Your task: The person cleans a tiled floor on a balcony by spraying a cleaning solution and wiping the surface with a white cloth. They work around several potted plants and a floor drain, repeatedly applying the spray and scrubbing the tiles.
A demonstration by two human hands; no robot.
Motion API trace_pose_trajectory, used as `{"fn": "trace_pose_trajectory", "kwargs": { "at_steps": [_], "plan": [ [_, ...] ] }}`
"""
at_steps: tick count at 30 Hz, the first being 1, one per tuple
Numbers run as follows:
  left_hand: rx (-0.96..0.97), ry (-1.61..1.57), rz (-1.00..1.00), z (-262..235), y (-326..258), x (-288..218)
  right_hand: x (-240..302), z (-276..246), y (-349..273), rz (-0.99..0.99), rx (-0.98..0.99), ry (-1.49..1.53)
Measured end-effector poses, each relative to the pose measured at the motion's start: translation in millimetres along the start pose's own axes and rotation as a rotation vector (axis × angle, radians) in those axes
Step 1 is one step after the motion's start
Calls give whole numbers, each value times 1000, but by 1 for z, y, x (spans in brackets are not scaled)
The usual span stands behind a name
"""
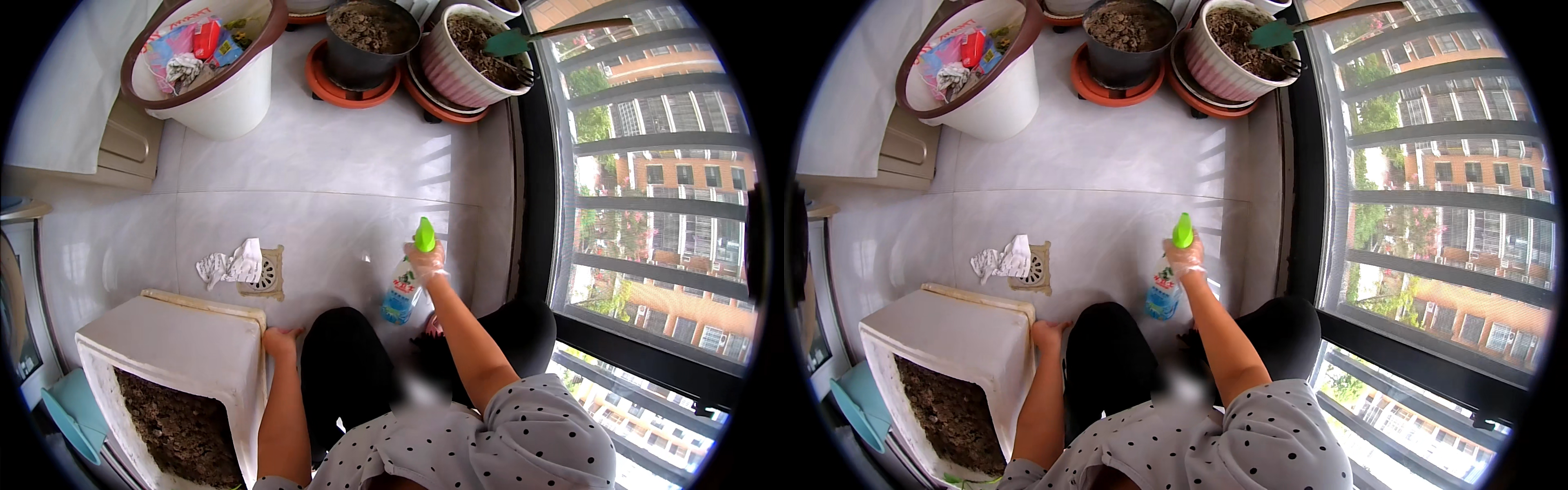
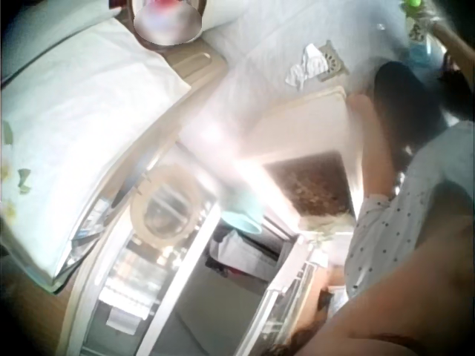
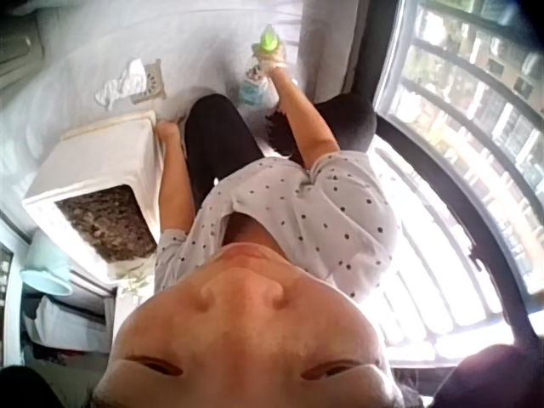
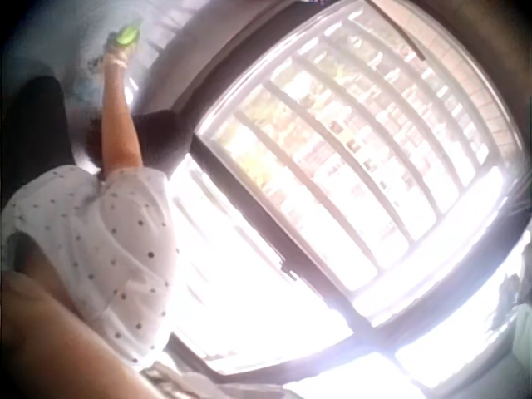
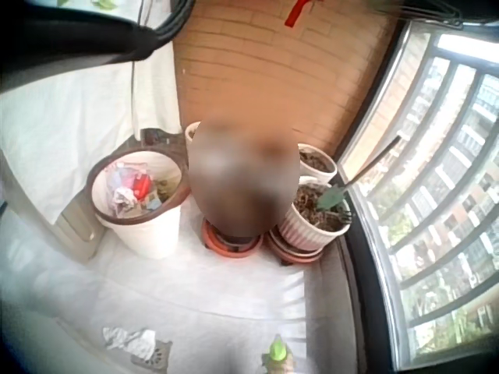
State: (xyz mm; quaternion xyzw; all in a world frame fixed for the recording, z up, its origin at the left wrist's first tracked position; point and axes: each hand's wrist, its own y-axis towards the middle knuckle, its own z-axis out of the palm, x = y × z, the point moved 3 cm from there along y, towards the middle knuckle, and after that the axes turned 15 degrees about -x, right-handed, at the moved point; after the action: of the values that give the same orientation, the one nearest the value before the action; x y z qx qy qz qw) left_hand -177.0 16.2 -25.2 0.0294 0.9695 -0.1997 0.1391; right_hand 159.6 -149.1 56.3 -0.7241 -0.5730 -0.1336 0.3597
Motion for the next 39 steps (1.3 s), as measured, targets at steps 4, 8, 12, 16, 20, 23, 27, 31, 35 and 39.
{"fn": "trace_pose_trajectory", "kwargs": {
  "at_steps": [4, 8, 12, 16, 20, 23, 27, 31, 35, 39],
  "plan": [
    [9, 8, 4, 7, 3, 8, -14, -11, 41, -156, -125, -253],
    [12, -58, 1, 15, 1, 6, 8, -30, 50, -145, -121, -294],
    [33, -92, -19, 22, 0, 10, 29, -37, 31, -120, -201, -280],
    [27, -99, -10, 20, 3, 12, 56, -17, -4, -364, -95, -160],
    [40, -237, -77, 26, 1, 19, 113, 23, -65, -765, 223, 141],
    [50, -400, -120, 41, -1, 33, 186, 68, -115, -944, 414, 319],
    [-45, -1033, -776, 54, -4, 19, 239, 169, -172, -1055, 578, 577],
    [10, -788, -435, 68, -9, 52, 293, 244, -263, -1348, 566, 626],
    [30, -571, -353, 33, -13, 32, 313, 330, -303, -1151, 724, 483],
    [55, -441, -299, 2, -8, 1, 330, 381, -314, -1114, 708, 463]
  ]
}}
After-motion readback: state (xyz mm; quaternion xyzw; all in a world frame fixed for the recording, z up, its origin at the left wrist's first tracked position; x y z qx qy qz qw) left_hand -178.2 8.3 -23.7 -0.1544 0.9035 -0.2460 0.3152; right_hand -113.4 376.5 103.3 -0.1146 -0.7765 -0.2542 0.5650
